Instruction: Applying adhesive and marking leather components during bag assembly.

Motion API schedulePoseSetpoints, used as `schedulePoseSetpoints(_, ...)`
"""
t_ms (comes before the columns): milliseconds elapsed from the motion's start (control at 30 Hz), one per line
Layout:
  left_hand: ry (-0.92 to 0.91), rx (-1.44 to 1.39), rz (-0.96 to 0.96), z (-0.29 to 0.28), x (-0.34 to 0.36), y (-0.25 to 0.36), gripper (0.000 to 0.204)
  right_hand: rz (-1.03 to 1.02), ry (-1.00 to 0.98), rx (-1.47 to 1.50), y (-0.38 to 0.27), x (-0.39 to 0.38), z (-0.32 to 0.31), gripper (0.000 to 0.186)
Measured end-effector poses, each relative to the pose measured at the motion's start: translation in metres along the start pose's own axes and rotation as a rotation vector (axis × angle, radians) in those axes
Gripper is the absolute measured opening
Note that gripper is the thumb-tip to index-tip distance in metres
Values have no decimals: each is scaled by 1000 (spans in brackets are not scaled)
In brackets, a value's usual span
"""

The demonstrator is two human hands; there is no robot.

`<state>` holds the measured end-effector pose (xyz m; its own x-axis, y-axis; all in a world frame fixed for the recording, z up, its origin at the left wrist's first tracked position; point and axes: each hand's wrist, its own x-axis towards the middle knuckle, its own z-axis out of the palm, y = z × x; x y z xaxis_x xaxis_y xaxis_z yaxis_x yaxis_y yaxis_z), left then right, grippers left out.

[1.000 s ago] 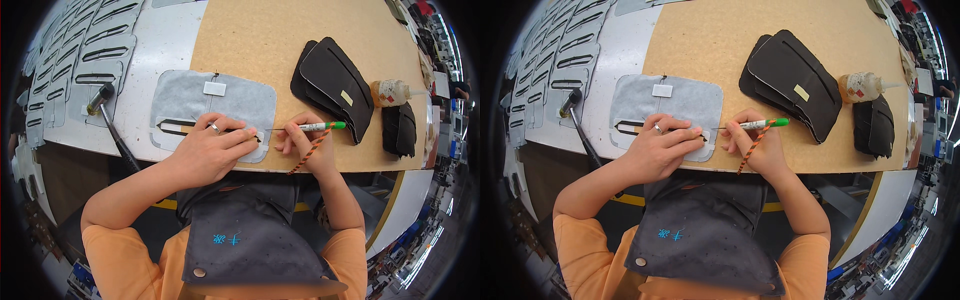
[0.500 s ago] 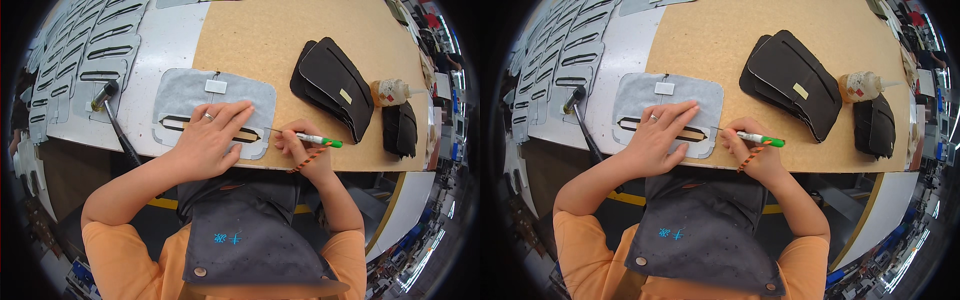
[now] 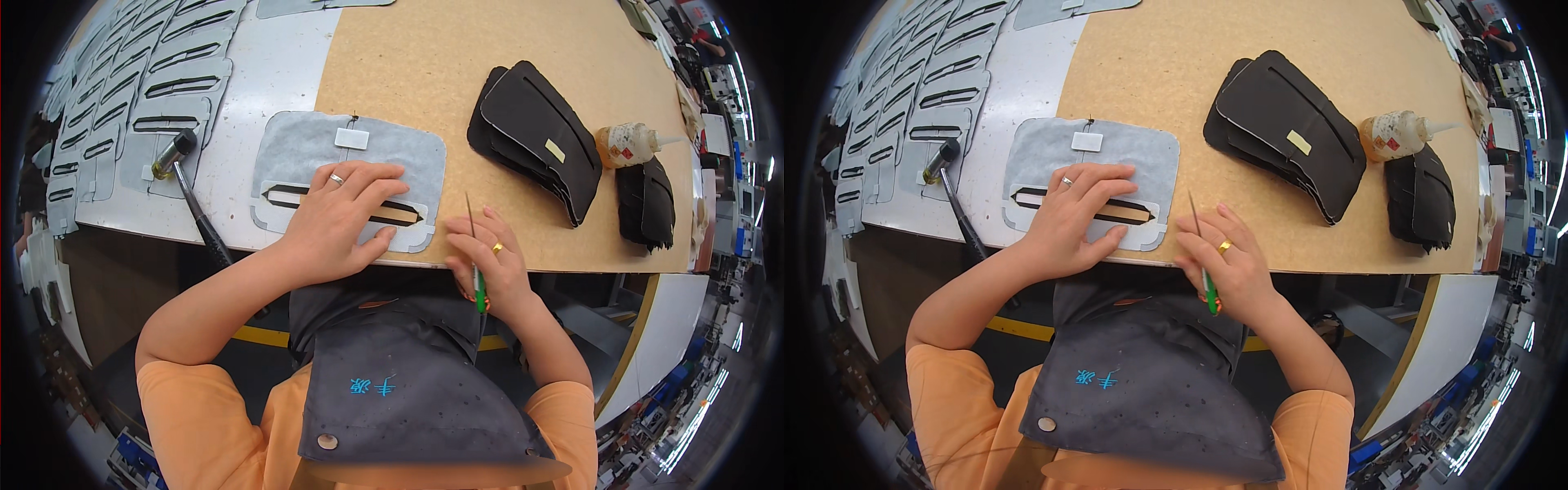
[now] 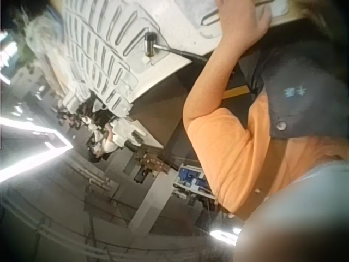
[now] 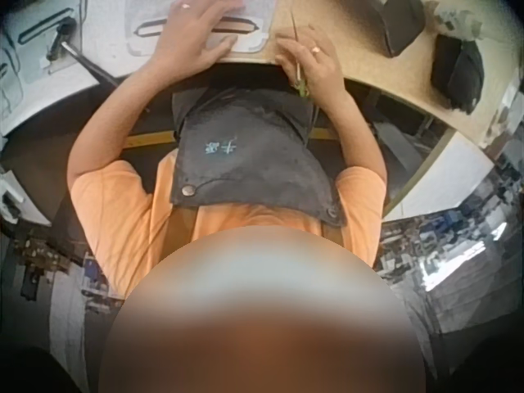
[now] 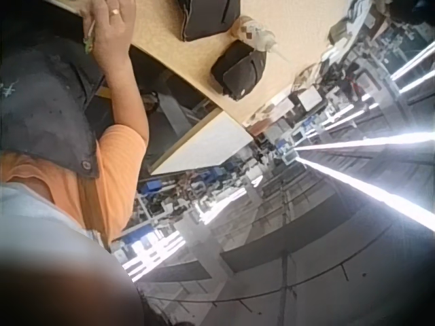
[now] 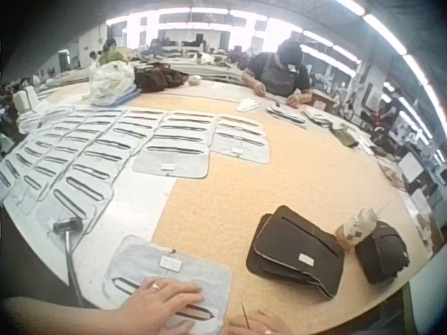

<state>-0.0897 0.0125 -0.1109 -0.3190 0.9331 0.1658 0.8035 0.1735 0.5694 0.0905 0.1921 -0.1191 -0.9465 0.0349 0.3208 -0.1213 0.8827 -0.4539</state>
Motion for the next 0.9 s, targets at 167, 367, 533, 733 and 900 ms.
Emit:
schedulePoseSetpoints(167,0,15,63,1,-2,-2,30,-61,-67,-27,-17,13,9,38)
schedulePoseSetpoints(367,-286,-233,165,-28,1,-6,34,-298,-48,-130,-19,8,5,28)
schedulePoseSetpoints(533,-339,-700,-58,-98,-15,-28,36,235,346,686,-34,25,-27,12)
schedulePoseSetpoints(733,157,-771,-433,-84,-22,-50,34,767,358,1035,-11,47,-5,15)
schedulePoseSetpoints(900,140,-535,-419,-66,-23,-64,35,758,377,908,-5,52,9,17)
